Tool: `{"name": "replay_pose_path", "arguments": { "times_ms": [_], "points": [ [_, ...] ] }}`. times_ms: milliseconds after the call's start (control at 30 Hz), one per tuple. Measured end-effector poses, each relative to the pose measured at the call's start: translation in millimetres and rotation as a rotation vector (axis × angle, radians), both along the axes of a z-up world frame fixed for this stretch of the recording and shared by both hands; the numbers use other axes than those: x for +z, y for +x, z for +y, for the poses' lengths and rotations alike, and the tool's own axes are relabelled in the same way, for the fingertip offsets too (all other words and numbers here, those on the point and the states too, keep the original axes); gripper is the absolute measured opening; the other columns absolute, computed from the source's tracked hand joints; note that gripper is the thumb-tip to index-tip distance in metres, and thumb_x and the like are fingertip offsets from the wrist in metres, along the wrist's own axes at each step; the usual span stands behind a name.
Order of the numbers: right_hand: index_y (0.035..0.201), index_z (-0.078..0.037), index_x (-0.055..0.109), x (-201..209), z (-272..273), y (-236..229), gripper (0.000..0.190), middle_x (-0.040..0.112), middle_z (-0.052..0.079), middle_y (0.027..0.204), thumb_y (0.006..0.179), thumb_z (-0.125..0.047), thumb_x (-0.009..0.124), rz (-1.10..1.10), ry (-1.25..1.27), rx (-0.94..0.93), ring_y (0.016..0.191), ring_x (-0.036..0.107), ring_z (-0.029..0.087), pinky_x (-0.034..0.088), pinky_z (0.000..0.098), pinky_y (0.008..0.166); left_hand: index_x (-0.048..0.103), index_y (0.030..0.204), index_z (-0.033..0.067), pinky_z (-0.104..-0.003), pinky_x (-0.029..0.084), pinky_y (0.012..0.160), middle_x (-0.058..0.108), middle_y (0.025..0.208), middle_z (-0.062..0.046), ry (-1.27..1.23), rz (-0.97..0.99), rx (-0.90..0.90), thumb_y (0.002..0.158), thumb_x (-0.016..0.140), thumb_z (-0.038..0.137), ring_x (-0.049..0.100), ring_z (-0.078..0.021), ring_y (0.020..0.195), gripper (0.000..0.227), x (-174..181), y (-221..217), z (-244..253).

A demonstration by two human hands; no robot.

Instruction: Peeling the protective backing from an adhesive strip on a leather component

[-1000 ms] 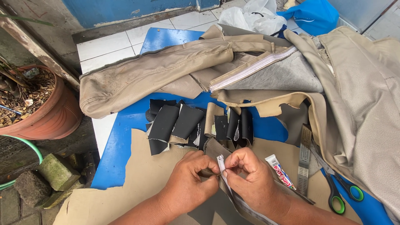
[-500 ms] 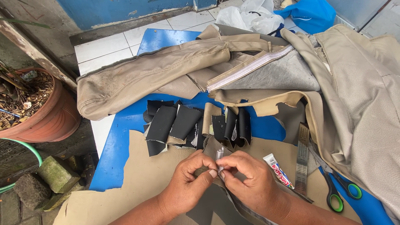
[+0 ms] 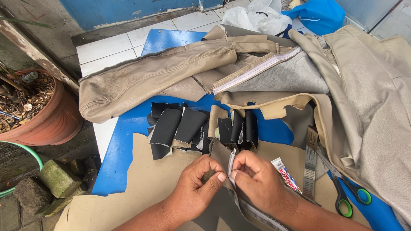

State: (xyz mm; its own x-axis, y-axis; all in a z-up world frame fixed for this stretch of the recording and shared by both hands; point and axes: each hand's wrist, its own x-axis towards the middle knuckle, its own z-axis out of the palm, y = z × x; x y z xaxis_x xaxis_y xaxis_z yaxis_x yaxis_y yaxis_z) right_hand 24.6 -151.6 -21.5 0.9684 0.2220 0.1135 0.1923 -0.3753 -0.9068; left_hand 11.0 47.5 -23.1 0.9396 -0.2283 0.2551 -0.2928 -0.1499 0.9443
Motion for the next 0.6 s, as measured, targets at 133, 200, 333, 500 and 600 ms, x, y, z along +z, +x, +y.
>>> {"name": "replay_pose_path", "arguments": {
  "times_ms": [133, 200, 333, 500, 600],
  "points": [
    [0.077, -0.010, 0.061, -13, -7, 7, 0.008, 0.056, -0.002, 0.068, 0.083, -0.006, 0.064, 0.195, 0.120, 0.011, 0.063, 0.048, 0.011, 0.041, 0.0289, 0.060, 0.064, 0.083, 0.0176, -0.027, 0.046, 0.070, 0.063, 0.079, 0.005, -0.028, 0.068, 0.032, 0.083, 0.076, 0.015, 0.057, -0.0101, 0.074, 0.012, -4, -2, -1],
    [0.076, -0.010, 0.059, -12, -6, 9, 0.008, 0.056, 0.000, 0.070, 0.082, -0.005, 0.060, 0.204, 0.196, 0.024, 0.066, 0.048, 0.012, 0.040, 0.0297, 0.062, 0.060, 0.085, 0.0125, -0.025, 0.034, 0.045, 0.056, 0.064, 0.004, -0.204, 0.330, -0.051, 0.086, 0.069, -0.006, 0.042, -0.0042, 0.050, 0.021, -10, -4, -2],
    [0.088, -0.004, 0.064, -6, -7, 7, 0.004, 0.066, 0.006, 0.084, 0.089, -0.002, 0.061, 0.243, 0.423, 0.007, 0.073, 0.061, 0.014, 0.055, 0.0300, 0.068, 0.058, 0.089, 0.0144, -0.025, 0.031, 0.045, 0.048, 0.060, 0.007, -0.214, 0.366, -0.015, 0.086, 0.069, -0.005, 0.037, -0.0039, 0.049, 0.023, -19, -4, -3],
    [0.099, -0.006, 0.059, -8, -1, -2, 0.030, 0.068, 0.005, 0.086, 0.080, 0.013, 0.072, 0.248, 0.386, 0.076, 0.075, 0.063, 0.013, 0.055, 0.0266, 0.071, 0.059, 0.089, 0.0156, -0.024, 0.030, 0.046, 0.052, 0.065, 0.008, -0.206, 0.326, 0.010, 0.083, 0.069, -0.005, 0.035, -0.0029, 0.050, 0.023, -22, -5, -3],
    [0.094, -0.007, 0.058, -19, -2, 3, 0.024, 0.065, 0.005, 0.080, 0.081, 0.009, 0.071, 0.280, 0.377, 0.022, 0.071, 0.058, 0.012, 0.049, 0.0274, 0.065, 0.058, 0.089, 0.0156, -0.025, 0.028, 0.045, 0.045, 0.057, 0.008, -0.222, 0.319, -0.002, 0.084, 0.065, -0.006, 0.032, -0.0028, 0.048, 0.023, -23, -5, -3]
  ]
}}
